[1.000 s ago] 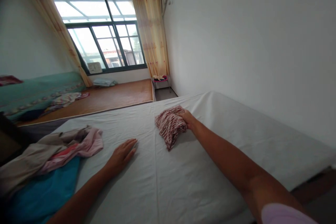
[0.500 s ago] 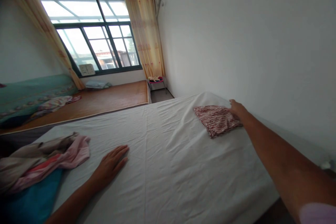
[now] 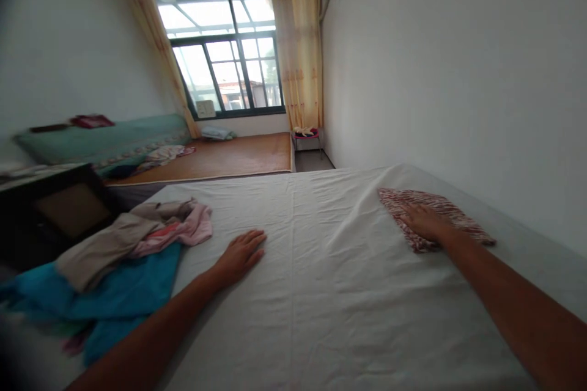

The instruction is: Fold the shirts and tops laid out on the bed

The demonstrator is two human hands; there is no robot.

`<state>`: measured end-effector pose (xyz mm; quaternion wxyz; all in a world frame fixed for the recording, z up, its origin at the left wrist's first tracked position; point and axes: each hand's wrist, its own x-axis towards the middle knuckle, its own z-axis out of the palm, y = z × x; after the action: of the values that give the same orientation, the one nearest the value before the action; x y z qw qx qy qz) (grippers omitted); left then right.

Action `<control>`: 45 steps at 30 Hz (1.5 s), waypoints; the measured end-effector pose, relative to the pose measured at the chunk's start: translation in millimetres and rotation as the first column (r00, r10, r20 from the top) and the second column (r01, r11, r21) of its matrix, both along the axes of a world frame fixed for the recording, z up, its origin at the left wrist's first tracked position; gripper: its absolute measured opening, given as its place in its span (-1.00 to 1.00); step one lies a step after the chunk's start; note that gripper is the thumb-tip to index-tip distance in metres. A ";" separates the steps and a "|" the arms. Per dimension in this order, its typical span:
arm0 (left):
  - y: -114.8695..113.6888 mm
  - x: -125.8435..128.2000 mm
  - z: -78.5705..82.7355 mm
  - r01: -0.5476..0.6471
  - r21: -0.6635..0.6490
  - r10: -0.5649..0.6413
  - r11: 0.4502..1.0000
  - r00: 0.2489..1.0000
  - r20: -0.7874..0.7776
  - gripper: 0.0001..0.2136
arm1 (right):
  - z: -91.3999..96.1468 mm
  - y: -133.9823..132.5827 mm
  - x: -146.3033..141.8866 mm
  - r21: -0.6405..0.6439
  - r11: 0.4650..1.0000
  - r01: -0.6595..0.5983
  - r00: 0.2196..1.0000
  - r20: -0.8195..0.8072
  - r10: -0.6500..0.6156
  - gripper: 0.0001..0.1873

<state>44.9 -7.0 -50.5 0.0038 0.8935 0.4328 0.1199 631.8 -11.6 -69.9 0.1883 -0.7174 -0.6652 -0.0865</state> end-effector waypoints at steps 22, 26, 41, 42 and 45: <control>-12.5 -160.6 105.1 -0.838 0.316 0.876 0.444 0.480 0.043 -0.68 | -2.8 -5.8 -327.9 -0.021 0.705 -0.709 0.704 -0.057 0.708 -0.56; -15.6 -185.1 106.2 -0.902 0.195 0.922 0.385 0.385 -0.040 -0.67 | -0.2 -7.5 -329.0 -0.045 0.710 -0.702 0.712 -0.061 0.700 -0.56; -50.4 31.0 80.4 0.073 0.164 -0.142 0.984 0.877 0.459 -0.68 | 38.5 -26.0 -334.2 0.025 0.709 -0.705 0.131 -0.978 0.165 -0.42; -58.6 45.4 70.0 0.238 0.160 -0.282 0.958 0.887 0.367 -0.67 | 41.2 -29.2 -335.1 0.031 0.692 -0.722 0.066 -0.991 0.113 -0.41; -75.2 61.5 48.2 0.467 0.131 -0.481 0.874 0.870 0.110 -0.66 | 43.8 -28.2 -331.5 0.111 0.717 -0.688 0.007 -0.987 0.159 -0.53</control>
<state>106.4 -82.2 -2.2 0.0183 0.9609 0.1921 0.1988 300.3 -39.8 -26.1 0.4245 -0.3725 -0.5744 0.5925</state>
